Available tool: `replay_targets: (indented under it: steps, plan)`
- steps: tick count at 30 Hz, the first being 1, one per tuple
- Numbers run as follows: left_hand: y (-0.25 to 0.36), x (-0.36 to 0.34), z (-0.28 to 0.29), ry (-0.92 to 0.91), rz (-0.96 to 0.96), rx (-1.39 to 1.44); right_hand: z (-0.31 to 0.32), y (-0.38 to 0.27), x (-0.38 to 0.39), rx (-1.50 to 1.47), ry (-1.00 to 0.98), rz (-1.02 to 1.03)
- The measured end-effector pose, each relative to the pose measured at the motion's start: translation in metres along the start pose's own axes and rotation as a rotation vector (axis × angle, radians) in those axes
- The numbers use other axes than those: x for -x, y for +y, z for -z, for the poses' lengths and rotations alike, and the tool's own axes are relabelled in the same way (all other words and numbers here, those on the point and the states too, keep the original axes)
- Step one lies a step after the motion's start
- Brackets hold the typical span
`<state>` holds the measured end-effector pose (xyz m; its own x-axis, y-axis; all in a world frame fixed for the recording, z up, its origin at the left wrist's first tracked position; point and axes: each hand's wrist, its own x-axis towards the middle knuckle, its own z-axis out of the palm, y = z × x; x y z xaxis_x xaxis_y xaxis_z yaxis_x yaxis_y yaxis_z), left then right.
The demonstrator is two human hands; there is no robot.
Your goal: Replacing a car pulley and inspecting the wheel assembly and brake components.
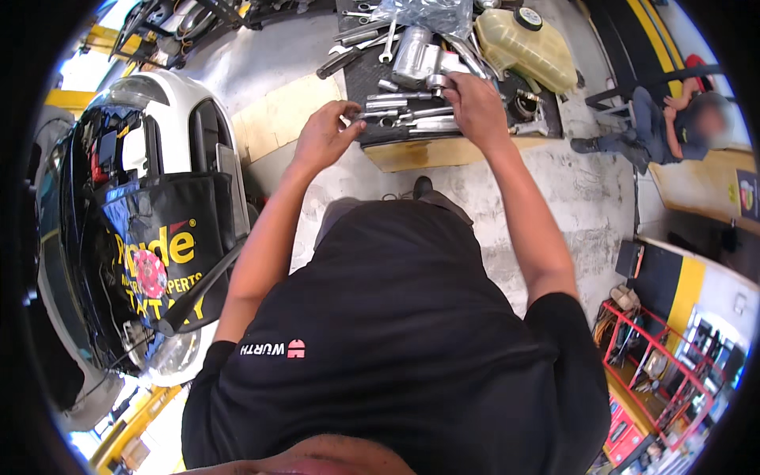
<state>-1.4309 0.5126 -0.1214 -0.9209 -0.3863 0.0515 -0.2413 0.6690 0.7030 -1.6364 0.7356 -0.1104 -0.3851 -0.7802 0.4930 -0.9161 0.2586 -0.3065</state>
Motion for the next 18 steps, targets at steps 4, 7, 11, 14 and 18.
replay_targets:
  steps: [4, 7, 11, 14, 18]
  plan:
    - [0.02, -0.033, -0.009, -0.169, 0.124, -0.343, 0.063, -0.026, -0.003, -0.333, 0.262, -0.351]
    - [0.032, -0.04, -0.011, -0.213, 0.165, -0.396, 0.102, -0.024, 0.007, -0.834, 0.218, -0.541]
    - [0.034, -0.048, -0.015, -0.265, 0.127, -0.506, 0.108, 0.009, 0.019, -0.994, -0.192, -0.689]
    - [0.029, -0.051, -0.011, -0.346, 0.012, -0.589, 0.093, 0.014, 0.035, -1.062, -0.281, -0.795]
    - [0.037, -0.038, 0.022, -0.384, -0.089, -0.506, 0.087, 0.014, 0.048, -1.243, -0.394, -0.832]
